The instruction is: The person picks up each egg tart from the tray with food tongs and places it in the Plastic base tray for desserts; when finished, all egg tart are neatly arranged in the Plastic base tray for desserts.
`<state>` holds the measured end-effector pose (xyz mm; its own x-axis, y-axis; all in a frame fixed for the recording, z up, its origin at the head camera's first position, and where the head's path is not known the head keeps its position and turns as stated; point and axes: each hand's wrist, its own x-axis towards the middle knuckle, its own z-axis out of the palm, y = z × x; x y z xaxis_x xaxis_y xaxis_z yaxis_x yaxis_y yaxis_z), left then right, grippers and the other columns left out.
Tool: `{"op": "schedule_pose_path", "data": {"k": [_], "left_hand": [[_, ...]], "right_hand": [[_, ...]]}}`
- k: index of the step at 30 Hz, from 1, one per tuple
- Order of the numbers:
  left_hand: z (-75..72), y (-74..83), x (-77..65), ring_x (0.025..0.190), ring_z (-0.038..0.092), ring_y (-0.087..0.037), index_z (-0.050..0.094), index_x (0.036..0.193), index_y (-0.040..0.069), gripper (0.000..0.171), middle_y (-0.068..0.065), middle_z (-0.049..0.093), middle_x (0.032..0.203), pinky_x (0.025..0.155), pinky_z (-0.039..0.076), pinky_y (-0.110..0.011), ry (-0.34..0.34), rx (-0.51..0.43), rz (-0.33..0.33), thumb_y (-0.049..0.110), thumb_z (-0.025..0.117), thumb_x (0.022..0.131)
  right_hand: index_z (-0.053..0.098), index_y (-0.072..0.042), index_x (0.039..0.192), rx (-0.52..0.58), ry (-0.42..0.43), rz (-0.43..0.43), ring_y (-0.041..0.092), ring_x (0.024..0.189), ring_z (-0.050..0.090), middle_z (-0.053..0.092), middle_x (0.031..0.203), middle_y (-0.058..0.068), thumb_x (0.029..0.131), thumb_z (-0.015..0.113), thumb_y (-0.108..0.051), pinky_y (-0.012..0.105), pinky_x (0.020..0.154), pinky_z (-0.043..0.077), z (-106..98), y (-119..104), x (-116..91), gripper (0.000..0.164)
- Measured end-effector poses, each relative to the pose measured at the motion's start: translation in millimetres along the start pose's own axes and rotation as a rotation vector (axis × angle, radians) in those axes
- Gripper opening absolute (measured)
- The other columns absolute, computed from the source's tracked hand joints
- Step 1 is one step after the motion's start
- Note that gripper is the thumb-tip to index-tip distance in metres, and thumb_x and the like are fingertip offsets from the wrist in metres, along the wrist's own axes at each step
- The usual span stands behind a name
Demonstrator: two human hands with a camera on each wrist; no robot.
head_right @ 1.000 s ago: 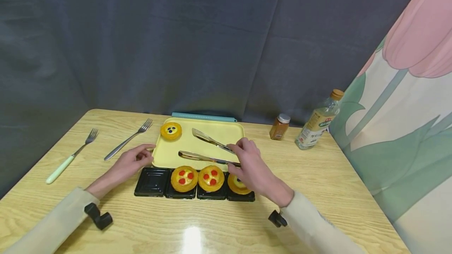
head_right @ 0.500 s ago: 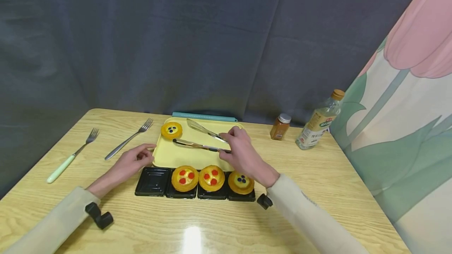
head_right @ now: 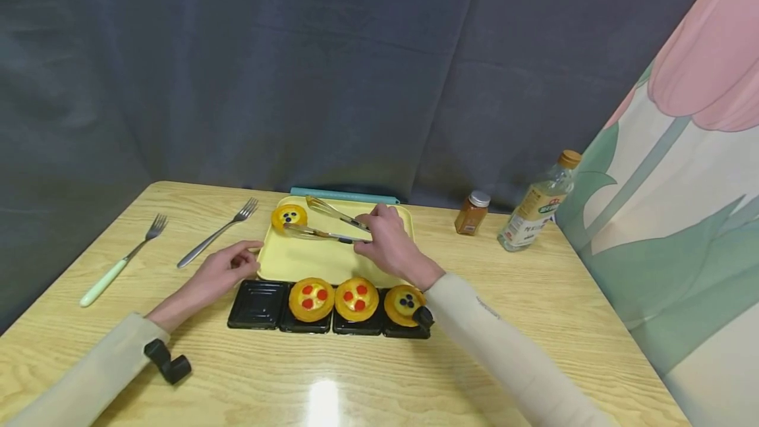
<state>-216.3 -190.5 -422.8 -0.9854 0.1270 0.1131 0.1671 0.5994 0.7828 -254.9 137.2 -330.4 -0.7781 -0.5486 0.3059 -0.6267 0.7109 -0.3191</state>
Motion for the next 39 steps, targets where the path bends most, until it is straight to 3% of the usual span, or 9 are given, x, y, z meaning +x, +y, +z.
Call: {"op": "schedule_pose_path", "data": {"k": [20,39], "left_hand": [[1.1,1.5,0.2,0.084,0.052,-0.020,0.054,0.141,0.000,0.046,-0.006,0.061,0.098,0.073,0.043,-0.036,0.003,-0.002,0.014,0.017,0.061,0.098],[2.4,0.4,0.6,0.085,0.052,-0.020,0.054,0.141,0.000,0.047,-0.006,0.061,0.099,0.073,0.043,-0.035,-0.005,-0.014,0.007,0.018,0.061,0.098]], "right_hand": [[0.066,0.004,0.129,0.029,-0.098,0.111,0.029,0.092,0.045,0.055,0.101,0.017,0.089,0.071,-0.014,0.040,0.079,0.039,18.1,4.1,26.8,0.044],[0.065,0.005,0.129,0.048,-0.114,0.111,0.029,0.094,0.046,0.057,0.104,0.017,0.092,0.071,-0.015,0.042,0.082,0.041,26.8,3.4,32.2,0.042]]}}
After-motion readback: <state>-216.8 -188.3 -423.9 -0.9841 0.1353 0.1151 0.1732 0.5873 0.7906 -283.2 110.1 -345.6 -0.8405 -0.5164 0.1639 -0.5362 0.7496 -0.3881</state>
